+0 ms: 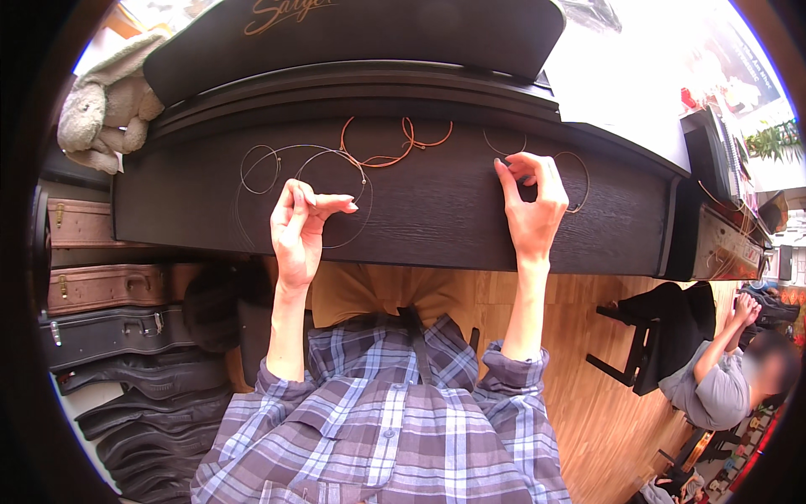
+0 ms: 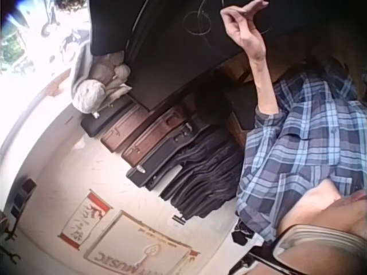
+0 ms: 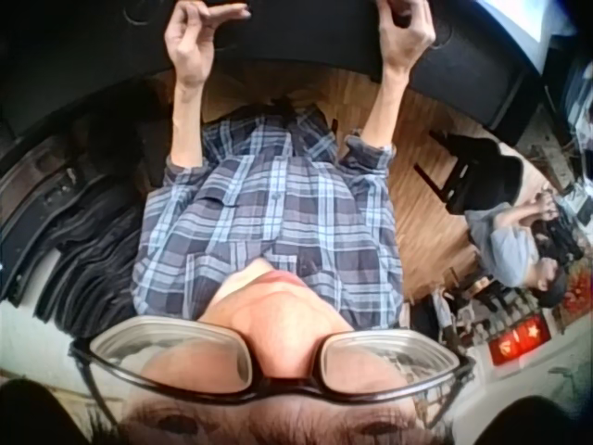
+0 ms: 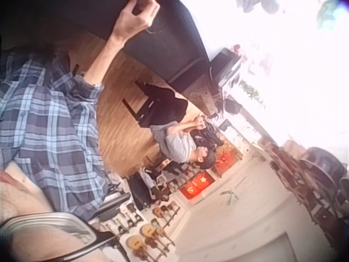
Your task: The person bends and shapes thin metal wire into circular loops by hand on a dark work surface. They repeatedly adjust the loops and place them on the surface alongside other finished loops.
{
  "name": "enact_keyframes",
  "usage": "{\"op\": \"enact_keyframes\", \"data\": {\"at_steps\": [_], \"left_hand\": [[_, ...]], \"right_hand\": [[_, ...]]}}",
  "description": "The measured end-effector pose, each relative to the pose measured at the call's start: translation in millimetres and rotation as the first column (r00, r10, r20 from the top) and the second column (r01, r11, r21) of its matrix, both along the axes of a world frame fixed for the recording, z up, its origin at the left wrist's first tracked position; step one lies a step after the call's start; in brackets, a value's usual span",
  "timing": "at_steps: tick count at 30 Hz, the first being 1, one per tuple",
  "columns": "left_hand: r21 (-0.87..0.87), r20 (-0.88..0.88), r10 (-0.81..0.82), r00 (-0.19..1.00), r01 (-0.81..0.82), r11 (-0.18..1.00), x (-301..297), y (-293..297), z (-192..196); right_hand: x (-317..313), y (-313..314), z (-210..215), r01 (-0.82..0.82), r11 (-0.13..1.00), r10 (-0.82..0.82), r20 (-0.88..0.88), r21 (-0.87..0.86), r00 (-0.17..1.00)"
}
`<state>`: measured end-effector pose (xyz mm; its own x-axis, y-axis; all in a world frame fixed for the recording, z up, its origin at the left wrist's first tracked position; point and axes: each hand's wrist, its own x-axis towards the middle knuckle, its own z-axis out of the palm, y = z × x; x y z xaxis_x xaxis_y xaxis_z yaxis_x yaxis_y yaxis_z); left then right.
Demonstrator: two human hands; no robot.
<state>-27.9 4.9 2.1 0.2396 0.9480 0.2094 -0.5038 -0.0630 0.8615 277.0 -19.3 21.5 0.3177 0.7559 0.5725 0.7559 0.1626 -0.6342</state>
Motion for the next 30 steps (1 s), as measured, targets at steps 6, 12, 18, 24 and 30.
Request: {"op": "enact_keyframes", "data": {"at_steps": [6, 12, 18, 24, 30], "left_hand": [[-0.009, 0.012, 0.004, 1.000, -0.004, 1.000, 0, 0, 1], [-0.015, 0.014, 0.010, 1.000, -0.010, 1.000, 0, 0, 1], [-0.019, 0.005, 0.005, 1.000, -0.005, 1.000, 1, 0, 2], [-0.011, 0.010, 0.006, 1.000, -0.006, 1.000, -1, 1, 1], [-0.022, 0.006, 0.012, 1.000, -0.012, 1.000, -1, 0, 1]], "right_hand": [[0, -1, 1, -0.003, 1.000, 0.002, 0.036, 0.004, 0.999], [-21, 2, 9, -0.095, 0.994, 0.101, 0.154, -0.048, 0.983], [-52, 18, 4, -0.109, 0.985, 0.150, 0.356, -0.131, 0.922], [-51, 13, 2, -0.046, 0.986, 0.080, 0.214, -0.158, 0.974], [-51, 11, 2, -0.027, 0.989, 0.054, 0.184, -0.146, 0.981]]}}
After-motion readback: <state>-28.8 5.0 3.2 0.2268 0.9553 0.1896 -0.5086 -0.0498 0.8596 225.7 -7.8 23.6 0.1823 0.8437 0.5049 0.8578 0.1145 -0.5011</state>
